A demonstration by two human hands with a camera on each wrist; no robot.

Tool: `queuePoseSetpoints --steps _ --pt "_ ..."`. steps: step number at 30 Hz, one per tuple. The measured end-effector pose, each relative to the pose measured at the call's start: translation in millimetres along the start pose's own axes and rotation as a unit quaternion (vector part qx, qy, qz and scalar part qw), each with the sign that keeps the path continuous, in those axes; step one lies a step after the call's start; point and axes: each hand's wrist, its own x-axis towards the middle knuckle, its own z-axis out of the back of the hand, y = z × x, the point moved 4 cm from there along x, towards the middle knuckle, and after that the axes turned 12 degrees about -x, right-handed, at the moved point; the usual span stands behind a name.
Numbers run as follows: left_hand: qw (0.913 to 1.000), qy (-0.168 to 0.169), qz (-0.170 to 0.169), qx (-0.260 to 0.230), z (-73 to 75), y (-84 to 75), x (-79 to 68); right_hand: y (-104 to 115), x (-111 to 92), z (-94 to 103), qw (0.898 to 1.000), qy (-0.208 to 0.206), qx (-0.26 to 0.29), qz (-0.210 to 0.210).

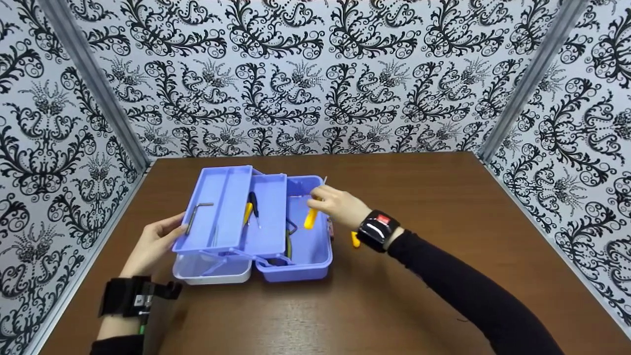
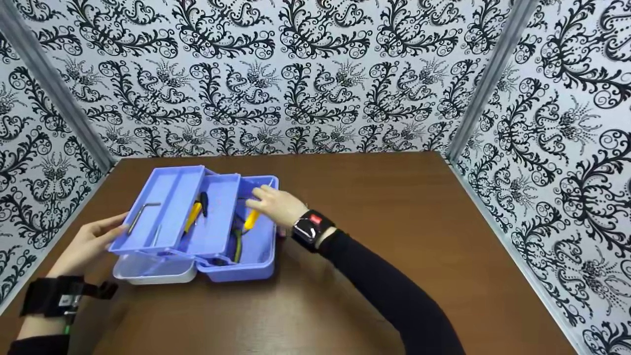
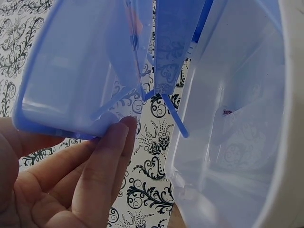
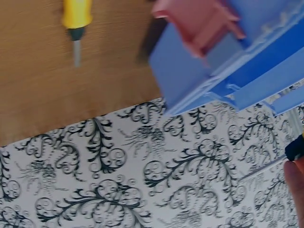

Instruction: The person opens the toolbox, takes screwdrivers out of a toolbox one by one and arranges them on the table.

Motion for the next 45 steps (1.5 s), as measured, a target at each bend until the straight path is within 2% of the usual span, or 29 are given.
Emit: queuePoseSetpoints --steps 7,12,20,29,38,45 --pt "0.9999 0.003 0.0 -0.011 -0.2 0.3 -0.5 -13 -26 2.3 0.999 -0.007 0.015 0.032" --pt "0.9999 0.003 -0.005 -0.013 -1.0 -0.1 -0.7 -21 -45 1.2 0.999 -0.005 0.031 0.031" --pt "0.9998 0.007 -0.018 -0.003 -1.8 -1.2 -0.8 -27 -80 -5.8 0.999 -0.011 0.008 0.044" --pt "0.9998 0.002 -0.015 -0.01 -1.3 1.6 0.4 -32 -114 -25.1 0.998 0.028 0.021 0.048" --pt "0.9998 0.005 -0.013 -0.012 -0.4 2.6 0.8 -40 -127 -45.5 0.997 0.067 0.02 0.04" --pt "0.9998 0.001 -0.003 -0.018 -0.7 2.3 1.2 -40 -131 -58.8 0.994 0.099 -0.005 0.054"
